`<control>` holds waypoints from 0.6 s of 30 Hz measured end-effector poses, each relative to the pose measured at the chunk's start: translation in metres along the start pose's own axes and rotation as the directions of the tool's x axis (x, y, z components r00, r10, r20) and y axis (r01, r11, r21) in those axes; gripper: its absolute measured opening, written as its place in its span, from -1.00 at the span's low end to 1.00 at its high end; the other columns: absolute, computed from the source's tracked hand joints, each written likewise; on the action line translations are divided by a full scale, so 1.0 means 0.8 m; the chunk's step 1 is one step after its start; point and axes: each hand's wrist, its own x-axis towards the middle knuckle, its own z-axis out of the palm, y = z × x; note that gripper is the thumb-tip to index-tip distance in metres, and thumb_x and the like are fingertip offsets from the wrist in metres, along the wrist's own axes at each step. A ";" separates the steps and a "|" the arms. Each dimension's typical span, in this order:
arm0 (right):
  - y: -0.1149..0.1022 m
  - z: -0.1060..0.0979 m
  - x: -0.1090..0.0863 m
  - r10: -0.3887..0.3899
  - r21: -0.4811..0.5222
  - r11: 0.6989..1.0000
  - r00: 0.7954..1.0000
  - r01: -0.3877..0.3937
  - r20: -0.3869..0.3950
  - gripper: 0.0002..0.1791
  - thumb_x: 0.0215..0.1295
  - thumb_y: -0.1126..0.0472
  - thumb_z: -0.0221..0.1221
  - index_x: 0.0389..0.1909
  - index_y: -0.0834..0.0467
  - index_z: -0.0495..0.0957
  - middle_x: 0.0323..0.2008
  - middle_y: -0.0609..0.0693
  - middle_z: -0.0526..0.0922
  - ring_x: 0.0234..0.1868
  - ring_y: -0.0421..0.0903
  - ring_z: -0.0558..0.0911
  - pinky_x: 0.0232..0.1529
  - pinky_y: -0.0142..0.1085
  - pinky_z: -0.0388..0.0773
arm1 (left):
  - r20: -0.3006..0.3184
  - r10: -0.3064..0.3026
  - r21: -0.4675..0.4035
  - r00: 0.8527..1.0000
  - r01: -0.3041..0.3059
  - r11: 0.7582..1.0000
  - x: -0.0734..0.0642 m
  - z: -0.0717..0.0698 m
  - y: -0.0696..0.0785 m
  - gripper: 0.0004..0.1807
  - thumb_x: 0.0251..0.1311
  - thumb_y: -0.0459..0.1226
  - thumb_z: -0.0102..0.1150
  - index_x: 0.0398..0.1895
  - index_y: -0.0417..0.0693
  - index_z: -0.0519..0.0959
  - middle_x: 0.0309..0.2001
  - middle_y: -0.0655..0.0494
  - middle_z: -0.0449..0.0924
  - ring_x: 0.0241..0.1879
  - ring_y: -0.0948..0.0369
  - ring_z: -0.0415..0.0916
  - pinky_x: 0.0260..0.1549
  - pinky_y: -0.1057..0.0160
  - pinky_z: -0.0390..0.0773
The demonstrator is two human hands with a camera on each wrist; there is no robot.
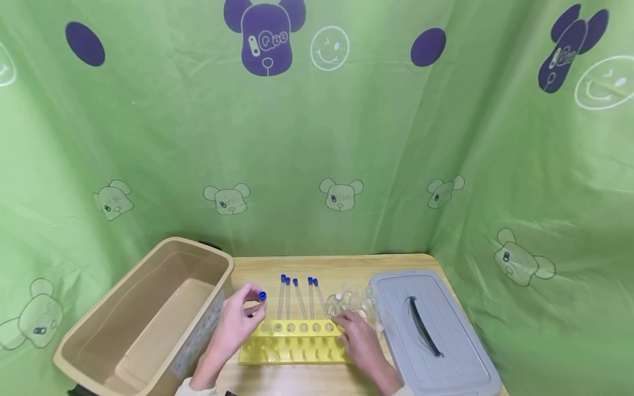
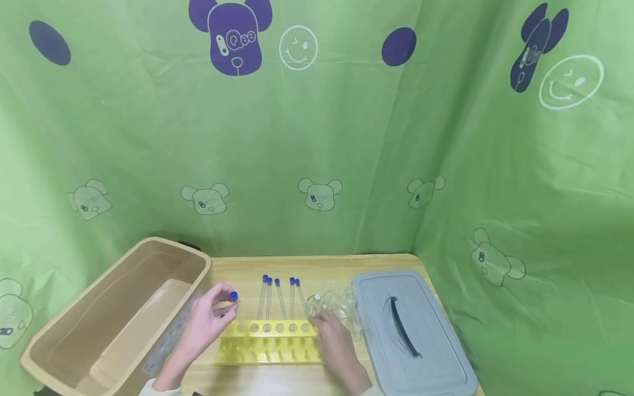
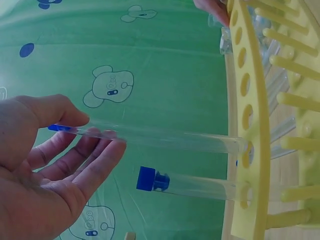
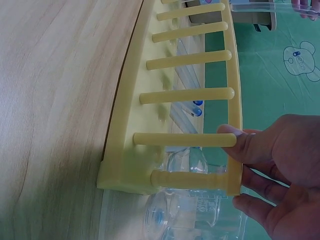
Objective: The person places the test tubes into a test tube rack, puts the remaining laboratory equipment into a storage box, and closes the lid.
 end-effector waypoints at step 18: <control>-0.003 -0.001 0.002 0.020 0.008 1.000 1.000 -0.020 0.014 -0.44 -0.09 0.49 0.50 0.05 0.20 0.71 -0.08 -0.01 0.69 -0.12 -0.06 0.66 -0.17 -0.26 0.73 | 0.070 0.030 0.078 0.997 -0.035 0.996 0.001 -0.001 -0.010 -0.57 -0.02 -0.75 0.25 -0.21 -0.11 0.63 -0.19 0.04 0.64 -0.16 0.00 0.68 -0.20 0.27 0.76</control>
